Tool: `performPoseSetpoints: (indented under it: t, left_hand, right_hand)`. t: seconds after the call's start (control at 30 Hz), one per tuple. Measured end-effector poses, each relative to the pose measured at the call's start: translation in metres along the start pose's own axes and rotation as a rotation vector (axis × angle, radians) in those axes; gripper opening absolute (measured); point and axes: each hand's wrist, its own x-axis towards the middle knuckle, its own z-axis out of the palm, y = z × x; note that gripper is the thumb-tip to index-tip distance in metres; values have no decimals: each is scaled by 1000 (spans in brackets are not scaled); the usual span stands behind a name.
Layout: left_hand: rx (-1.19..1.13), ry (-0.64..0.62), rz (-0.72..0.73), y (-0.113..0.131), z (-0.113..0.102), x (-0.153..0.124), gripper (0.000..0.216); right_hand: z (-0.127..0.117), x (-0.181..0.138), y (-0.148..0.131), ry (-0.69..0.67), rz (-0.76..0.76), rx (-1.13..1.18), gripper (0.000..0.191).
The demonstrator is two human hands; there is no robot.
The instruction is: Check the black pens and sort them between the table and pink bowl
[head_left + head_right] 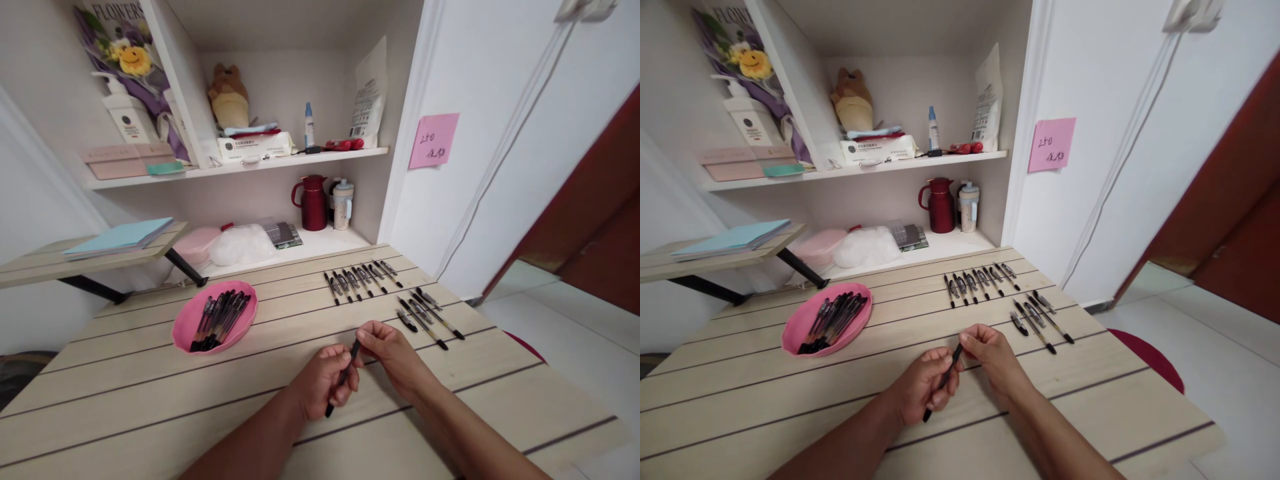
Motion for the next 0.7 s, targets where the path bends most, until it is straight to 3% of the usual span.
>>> performPoseSetpoints:
  t: [0.27, 0.33, 0.47, 0.7]
  left_hand:
    - [-33, -2, -36, 3, 0, -3, 25]
    - [-46, 31, -16, 5, 1, -3, 27]
    - [-47, 92, -16, 7, 2, -2, 30]
    - [-34, 110, -7, 4, 2, 0, 29]
  right_hand:
    - [-15, 4, -7, 186, -70, 152, 25]
    - [-14, 1, -7, 187, -60, 67, 25]
    - [-5, -4, -1, 65, -57, -112, 24]
    - [9, -13, 7, 100, -307, -568, 11]
